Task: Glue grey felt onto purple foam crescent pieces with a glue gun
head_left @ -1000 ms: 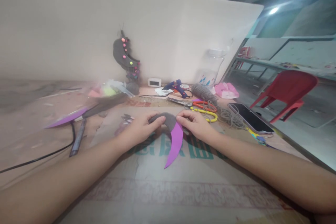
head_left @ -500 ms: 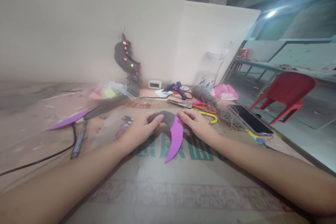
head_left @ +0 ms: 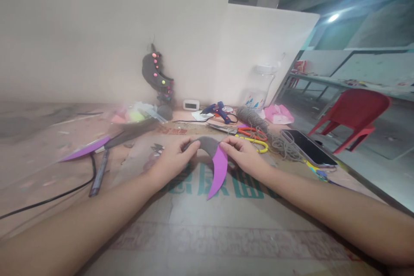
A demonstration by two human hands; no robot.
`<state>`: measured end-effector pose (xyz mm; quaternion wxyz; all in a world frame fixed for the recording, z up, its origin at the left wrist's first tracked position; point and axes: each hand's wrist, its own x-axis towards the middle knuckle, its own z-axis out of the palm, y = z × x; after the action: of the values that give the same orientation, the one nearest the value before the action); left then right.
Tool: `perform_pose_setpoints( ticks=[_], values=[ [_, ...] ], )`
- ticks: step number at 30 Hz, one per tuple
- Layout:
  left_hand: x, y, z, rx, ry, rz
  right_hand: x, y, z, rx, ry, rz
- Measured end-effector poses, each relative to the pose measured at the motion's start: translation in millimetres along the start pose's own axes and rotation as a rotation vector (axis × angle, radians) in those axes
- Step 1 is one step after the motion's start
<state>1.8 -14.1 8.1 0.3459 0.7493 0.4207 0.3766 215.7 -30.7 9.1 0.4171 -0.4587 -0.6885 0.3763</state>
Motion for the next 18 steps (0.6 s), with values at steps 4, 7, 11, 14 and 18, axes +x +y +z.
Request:
perform_pose_setpoints(
  ticks=[4,7,11,14,18],
  values=[
    [-0.3,0.3,0.6,0.022,-0.006,0.045,1.6,-0.8,-1.3,-0.012,0.025,-0.021],
    [-0.7,0.2,0.6,0.04,-0.011,0.07,2.1,0.1,-0.2,-0.003,-0.019,0.001],
    [-0.9,-1.9,0.7,0.056,0.0,0.068,1.6,0.5,1.0,-0.015,-0.023,0.03],
    [-0.8,-3.4,1.1,0.078,0.042,0.074,1.0,-1.3,0.9,-0.013,-0.001,0.048],
    [-0.7,-3.8,1.8,0.084,0.041,0.117,0.2,-2.9,0.5,-0.006,-0.009,0.046]
  ],
)
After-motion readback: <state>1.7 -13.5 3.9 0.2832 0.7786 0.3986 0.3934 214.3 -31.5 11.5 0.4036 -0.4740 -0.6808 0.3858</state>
